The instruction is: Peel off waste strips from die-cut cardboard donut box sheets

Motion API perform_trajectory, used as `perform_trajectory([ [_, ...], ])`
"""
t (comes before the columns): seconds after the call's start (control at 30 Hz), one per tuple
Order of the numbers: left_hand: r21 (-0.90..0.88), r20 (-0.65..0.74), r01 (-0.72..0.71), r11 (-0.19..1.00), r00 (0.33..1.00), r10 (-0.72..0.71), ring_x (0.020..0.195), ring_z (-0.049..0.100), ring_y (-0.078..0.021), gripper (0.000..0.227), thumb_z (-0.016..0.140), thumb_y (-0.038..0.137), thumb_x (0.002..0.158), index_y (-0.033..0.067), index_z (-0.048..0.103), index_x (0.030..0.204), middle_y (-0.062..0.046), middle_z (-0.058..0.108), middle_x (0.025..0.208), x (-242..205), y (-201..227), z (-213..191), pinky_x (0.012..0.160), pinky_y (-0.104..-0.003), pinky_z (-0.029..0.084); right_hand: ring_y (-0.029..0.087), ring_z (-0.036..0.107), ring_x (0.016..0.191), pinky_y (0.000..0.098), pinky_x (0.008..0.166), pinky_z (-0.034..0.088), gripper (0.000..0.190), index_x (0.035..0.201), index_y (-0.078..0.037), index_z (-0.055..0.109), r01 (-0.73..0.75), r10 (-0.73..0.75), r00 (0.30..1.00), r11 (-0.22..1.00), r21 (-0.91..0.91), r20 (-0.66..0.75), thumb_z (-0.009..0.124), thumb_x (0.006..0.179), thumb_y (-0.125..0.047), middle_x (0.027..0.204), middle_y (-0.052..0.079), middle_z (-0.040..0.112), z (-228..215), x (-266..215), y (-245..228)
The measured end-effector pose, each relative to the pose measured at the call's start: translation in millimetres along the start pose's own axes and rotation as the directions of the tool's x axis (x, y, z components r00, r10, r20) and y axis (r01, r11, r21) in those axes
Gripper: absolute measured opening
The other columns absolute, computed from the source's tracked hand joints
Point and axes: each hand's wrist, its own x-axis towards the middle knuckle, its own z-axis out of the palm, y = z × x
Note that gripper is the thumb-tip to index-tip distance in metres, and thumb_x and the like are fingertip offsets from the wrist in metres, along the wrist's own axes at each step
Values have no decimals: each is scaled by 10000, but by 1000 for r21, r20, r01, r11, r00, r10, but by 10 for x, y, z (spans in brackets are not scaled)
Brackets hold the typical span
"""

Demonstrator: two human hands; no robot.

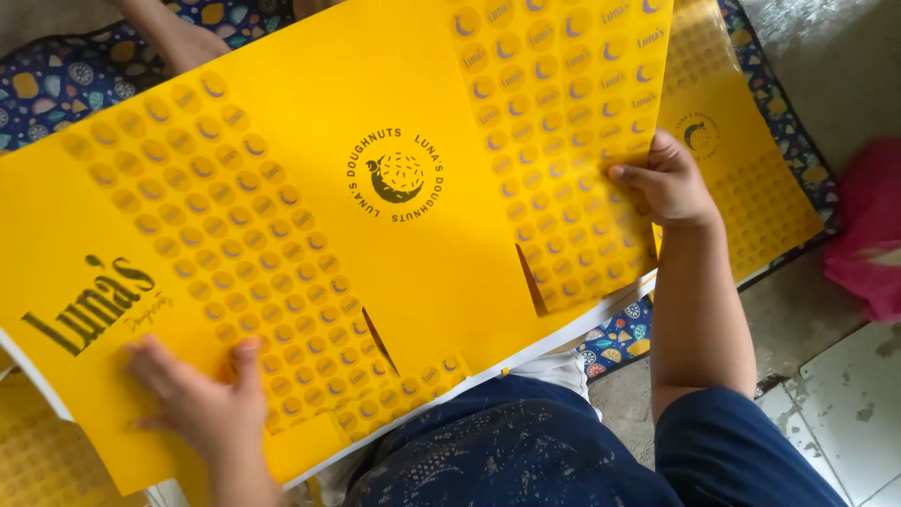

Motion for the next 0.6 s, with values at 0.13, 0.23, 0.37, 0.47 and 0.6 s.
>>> perform_trajectory([
  [0.13, 24, 1, 277, 961, 961, -277, 1598, 62, -419, 1022, 656, 559, 989, 45, 78, 1656, -210, 57, 1724, 293, -451, -327, 1066, -885, 80, 256, 702, 1164, 408, 1028, 609, 342, 1191, -77, 656, 40, -43, 999, 995, 91, 32, 694, 876, 50, 1300, 149, 696, -8, 6, 42],
  [0.23, 17, 32, 405, 914, 914, -406, 1541, 59, -432, 945, 727, 359, 1072, -62, 72, 1607, -319, 85, 1668, 502, -983, -400, 1226, -636, 123, 87, 676, 734, 188, 525, 503, 281, 1131, -152, 701, -3, 2, 1000, 999, 48, 14, 717, 895, -2, 1063, 60, 751, -38, 48, 74],
  [0.37, -603, 24, 171, 779, 980, -196, 1130, 611, -189, 355, 721, 83, 1089, -9, 538, 1379, -149, 629, 1313, 530, -1834, -311, 1015, -311, 516, 239, 684, 1169, 376, 1076, 565, 467, 1316, -66, 621, 26, -30, 999, 995, 99, 43, 680, 859, 13, 1318, 119, 683, 95, 53, -82],
  [0.47, -723, 77, 270, 636, 946, -314, 1084, 633, -43, 298, 763, 138, 1021, 95, 613, 1276, 1, 681, 1237, 438, -2033, -426, 1050, -200, 552, 136, 525, 838, 293, 739, 401, 317, 1166, -105, 566, -17, 16, 1000, 998, -67, -12, 664, 880, -13, 1002, 20, 544, 113, 69, -237],
  [0.6, -907, 136, 214, 361, 964, -231, 1114, 662, -130, 426, 817, 183, 858, 147, 546, 1184, -45, 682, 1235, 400, -2065, -387, 1068, -278, 562, 68, 576, 892, 217, 719, 470, 248, 1152, -124, 701, 42, -57, 998, 809, -587, -7, 735, 908, -96, 1091, -58, 652, -20, 93, -449],
])
